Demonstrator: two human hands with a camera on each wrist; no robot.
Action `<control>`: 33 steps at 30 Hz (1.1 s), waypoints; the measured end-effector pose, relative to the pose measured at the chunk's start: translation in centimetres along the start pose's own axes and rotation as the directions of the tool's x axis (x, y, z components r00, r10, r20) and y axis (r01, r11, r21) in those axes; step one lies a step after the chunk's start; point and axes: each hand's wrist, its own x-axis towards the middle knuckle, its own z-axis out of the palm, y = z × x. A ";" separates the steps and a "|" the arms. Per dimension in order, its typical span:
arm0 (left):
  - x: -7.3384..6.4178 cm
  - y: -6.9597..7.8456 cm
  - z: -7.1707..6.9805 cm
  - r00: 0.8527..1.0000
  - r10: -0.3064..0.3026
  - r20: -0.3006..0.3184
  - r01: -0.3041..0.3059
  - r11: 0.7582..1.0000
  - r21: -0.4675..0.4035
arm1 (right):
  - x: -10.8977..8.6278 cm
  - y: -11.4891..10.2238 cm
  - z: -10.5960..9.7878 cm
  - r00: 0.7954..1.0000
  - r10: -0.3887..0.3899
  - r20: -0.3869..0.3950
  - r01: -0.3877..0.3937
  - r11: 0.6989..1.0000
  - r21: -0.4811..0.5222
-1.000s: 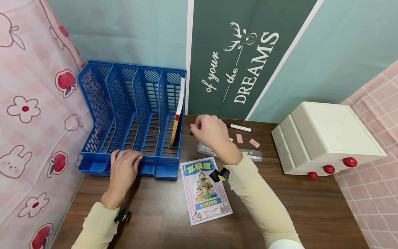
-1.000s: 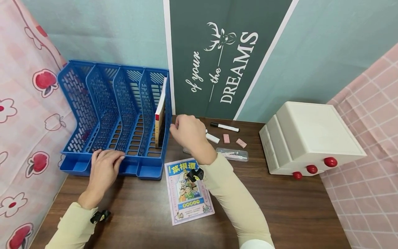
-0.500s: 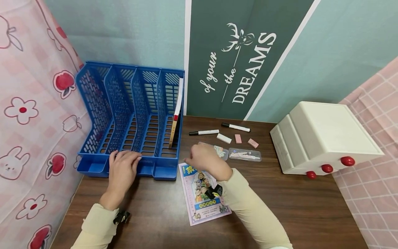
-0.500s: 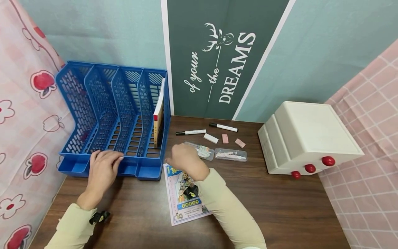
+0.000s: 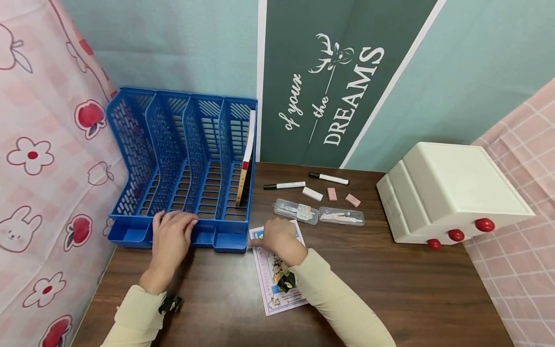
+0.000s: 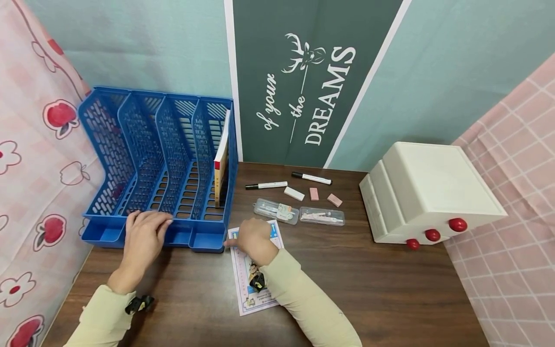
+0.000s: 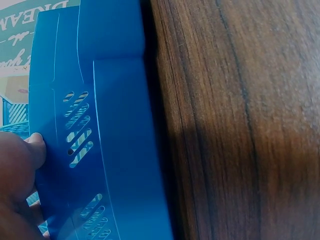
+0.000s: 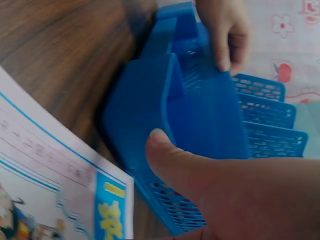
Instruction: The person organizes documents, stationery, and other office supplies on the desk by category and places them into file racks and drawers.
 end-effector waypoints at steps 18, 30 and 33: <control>0.0 0.0 0.1 1.000 0.000 0.002 0.000 1.000 -0.002 | 0.7 -1.1 3.2 0.996 0.044 0.074 -0.031 0.985 -0.169; -0.1 -0.3 0.3 1.000 0.016 -0.008 -0.016 1.000 -0.004 | 0.8 -1.7 2.6 0.996 0.011 0.083 0.005 0.981 -0.192; -0.2 -0.3 0.2 1.000 0.014 -0.010 -0.014 1.000 0.000 | 0.7 -1.8 2.6 0.997 -0.011 0.078 0.025 0.983 -0.182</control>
